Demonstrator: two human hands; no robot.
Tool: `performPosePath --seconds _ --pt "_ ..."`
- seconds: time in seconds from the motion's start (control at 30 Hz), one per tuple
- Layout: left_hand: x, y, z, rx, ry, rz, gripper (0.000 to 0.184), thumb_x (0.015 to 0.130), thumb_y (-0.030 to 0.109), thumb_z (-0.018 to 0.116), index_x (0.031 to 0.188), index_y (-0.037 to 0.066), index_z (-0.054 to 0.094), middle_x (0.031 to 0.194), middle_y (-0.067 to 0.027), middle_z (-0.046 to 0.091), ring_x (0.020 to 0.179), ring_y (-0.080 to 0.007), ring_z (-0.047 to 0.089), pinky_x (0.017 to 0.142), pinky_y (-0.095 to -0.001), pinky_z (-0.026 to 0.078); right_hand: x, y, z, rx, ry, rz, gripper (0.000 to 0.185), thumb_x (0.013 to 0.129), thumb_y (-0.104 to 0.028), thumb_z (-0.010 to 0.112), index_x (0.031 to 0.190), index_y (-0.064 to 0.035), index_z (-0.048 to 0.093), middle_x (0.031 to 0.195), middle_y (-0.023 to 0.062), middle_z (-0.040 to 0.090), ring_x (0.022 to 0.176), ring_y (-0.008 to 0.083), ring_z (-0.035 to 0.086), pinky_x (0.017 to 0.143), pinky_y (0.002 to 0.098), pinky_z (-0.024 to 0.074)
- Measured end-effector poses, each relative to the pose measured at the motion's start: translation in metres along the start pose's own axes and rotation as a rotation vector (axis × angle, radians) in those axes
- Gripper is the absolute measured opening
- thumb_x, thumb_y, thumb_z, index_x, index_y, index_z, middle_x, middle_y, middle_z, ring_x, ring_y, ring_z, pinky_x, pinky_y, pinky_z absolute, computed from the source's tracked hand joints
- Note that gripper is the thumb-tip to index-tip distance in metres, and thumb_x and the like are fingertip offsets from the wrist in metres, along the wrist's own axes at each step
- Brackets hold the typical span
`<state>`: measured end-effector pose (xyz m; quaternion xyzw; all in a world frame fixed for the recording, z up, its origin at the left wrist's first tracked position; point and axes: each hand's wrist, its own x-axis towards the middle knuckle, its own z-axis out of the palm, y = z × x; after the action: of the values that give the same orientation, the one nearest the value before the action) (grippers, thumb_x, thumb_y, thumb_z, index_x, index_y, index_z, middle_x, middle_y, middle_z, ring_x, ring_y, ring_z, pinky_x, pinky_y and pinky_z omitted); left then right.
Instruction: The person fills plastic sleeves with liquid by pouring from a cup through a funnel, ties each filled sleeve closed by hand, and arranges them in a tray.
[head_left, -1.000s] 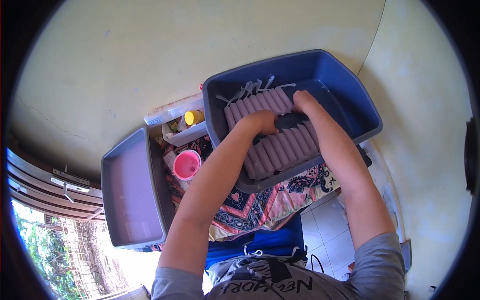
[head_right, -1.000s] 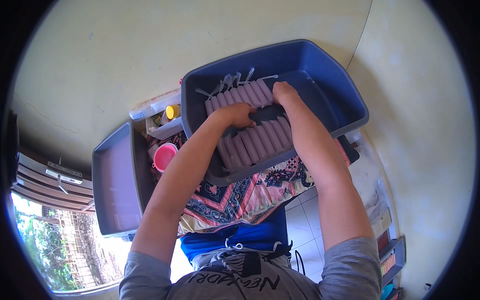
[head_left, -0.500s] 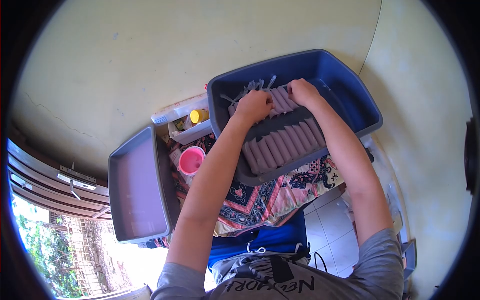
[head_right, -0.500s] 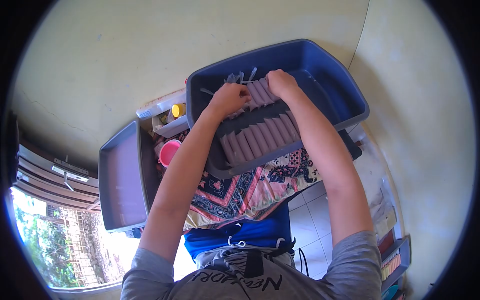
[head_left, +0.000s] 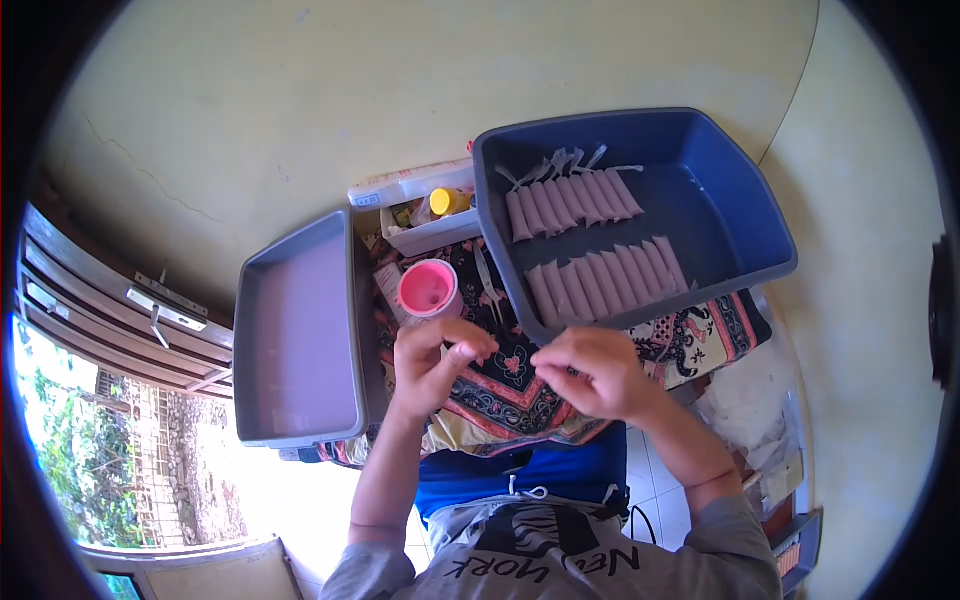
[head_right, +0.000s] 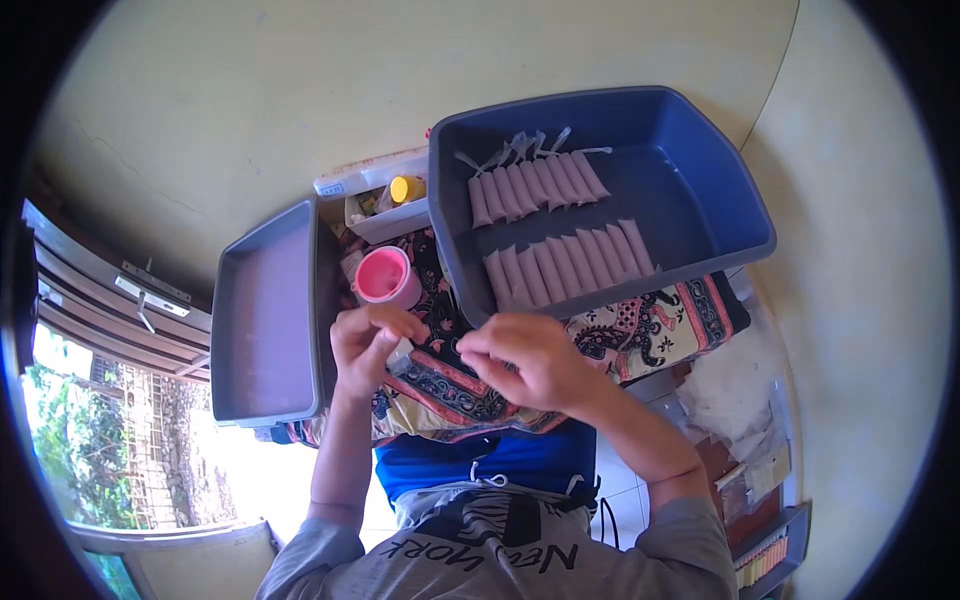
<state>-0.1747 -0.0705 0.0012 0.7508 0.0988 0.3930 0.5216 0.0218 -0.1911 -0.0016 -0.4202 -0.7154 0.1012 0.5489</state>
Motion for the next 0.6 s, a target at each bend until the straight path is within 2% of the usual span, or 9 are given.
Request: performPosePath --seconds 0.13,0.2,0.23,0.27,0.33,0.37,0.47,0.5,0.6 --pt "-0.074 -0.037 -0.01 0.19 0.201 -0.263 0.008 0.086 0.004 0.061 0.087 -0.002 0.066 0.077 -0.0086 0.068 0.068 -0.0127 0.063 0.064 -0.0252 0.049 -0.039 0.001 0.061 0.196 -0.104 0.136 0.013 0.079 -0.005 0.067 0.091 -0.0041 0.063 0.073 0.0085 0.062 0.061 0.0234 0.061 0.055 0.0328 0.0476" --pt "-0.093 -0.046 -0.008 0.247 0.387 -0.388 0.006 0.086 0.003 0.062 0.088 -0.001 0.066 0.074 -0.0071 0.067 0.065 -0.0115 0.06 0.061 -0.0248 0.047 -0.043 0.016 0.093 0.183 -0.125 0.189 0.013 0.079 -0.004 0.067 0.092 -0.0034 0.063 0.074 0.0085 0.062 0.062 0.0214 0.061 0.056 0.031 0.0476" --pt "-0.1 -0.05 -0.01 0.317 0.411 -0.374 0.012 0.083 -0.001 0.062 0.095 0.0 0.064 0.081 -0.0081 0.066 0.067 -0.0117 0.059 0.061 -0.0248 0.046 -0.045 0.019 0.104 0.153 -0.14 0.253 0.014 0.079 -0.003 0.067 0.093 -0.0026 0.063 0.075 0.0085 0.062 0.064 0.0195 0.062 0.057 0.0292 0.0475" --pt "-0.106 -0.053 -0.013 0.318 0.418 -0.376 0.012 0.083 -0.001 0.062 0.095 0.0 0.064 0.081 -0.0081 0.066 0.067 -0.0117 0.059 0.061 -0.0248 0.046 -0.046 0.022 0.111 0.13 -0.156 0.34 0.013 0.081 -0.002 0.064 0.094 -0.0007 0.062 0.079 0.0095 0.061 0.067 0.0193 0.062 0.057 0.0287 0.0465" --pt "-0.107 -0.049 -0.018 0.582 0.378 -0.368 0.024 0.081 -0.002 0.063 0.104 0.002 0.061 0.092 -0.0099 0.065 0.075 -0.0141 0.06 0.063 -0.0251 0.046 -0.039 0.033 0.126 0.063 -0.082 0.388 0.013 0.081 -0.003 0.063 0.094 -0.0008 0.061 0.08 0.0121 0.06 0.068 0.0262 0.062 0.061 0.0342 0.0483" --pt "-0.107 -0.047 -0.019 0.581 0.334 -0.329 0.032 0.08 -0.004 0.059 0.111 0.005 0.059 0.107 -0.012 0.062 0.086 -0.02 0.062 0.067 -0.0276 0.048 -0.035 0.039 0.133 0.069 -0.024 0.364 0.015 0.08 -0.002 0.062 0.095 0.0005 0.061 0.083 0.0141 0.061 0.074 0.0304 0.062 0.065 0.0368 0.0487" --pt "-0.11 -0.05 -0.023 0.572 0.254 -0.287 0.032 0.083 -0.003 0.054 0.113 0.005 0.058 0.114 -0.0128 0.06 0.096 -0.0275 0.062 0.075 -0.0333 0.049 -0.035 0.056 0.145 -0.013 -0.018 0.352 0.016 0.079 -0.002 0.063 0.095 0.001 0.061 0.085 0.0156 0.061 0.079 0.0346 0.062 0.067 0.0393 0.0487" --pt "-0.108 -0.051 -0.022 0.571 0.259 -0.289 0.032 0.083 -0.003 0.054 0.113 0.005 0.058 0.114 -0.0128 0.06 0.096 -0.0275 0.062 0.075 -0.0333 0.049 -0.03 0.059 0.145 -0.023 -0.027 0.342 0.015 0.078 -0.003 0.064 0.092 0.0014 0.061 0.085 0.0168 0.061 0.08 0.0368 0.061 0.068 0.0408 0.0484" --pt "-0.106 -0.055 -0.022 0.736 0.191 -0.168 0.033 0.084 -0.002 0.05 0.116 0.005 0.058 0.12 -0.014 0.056 0.103 -0.0328 0.058 0.081 -0.0376 0.048 -0.027 0.072 0.15 -0.076 -0.127 0.284 0.014 0.078 -0.006 0.065 0.091 0.0005 0.062 0.086 0.0178 0.062 0.08 0.0371 0.061 0.068 0.0413 0.0483"
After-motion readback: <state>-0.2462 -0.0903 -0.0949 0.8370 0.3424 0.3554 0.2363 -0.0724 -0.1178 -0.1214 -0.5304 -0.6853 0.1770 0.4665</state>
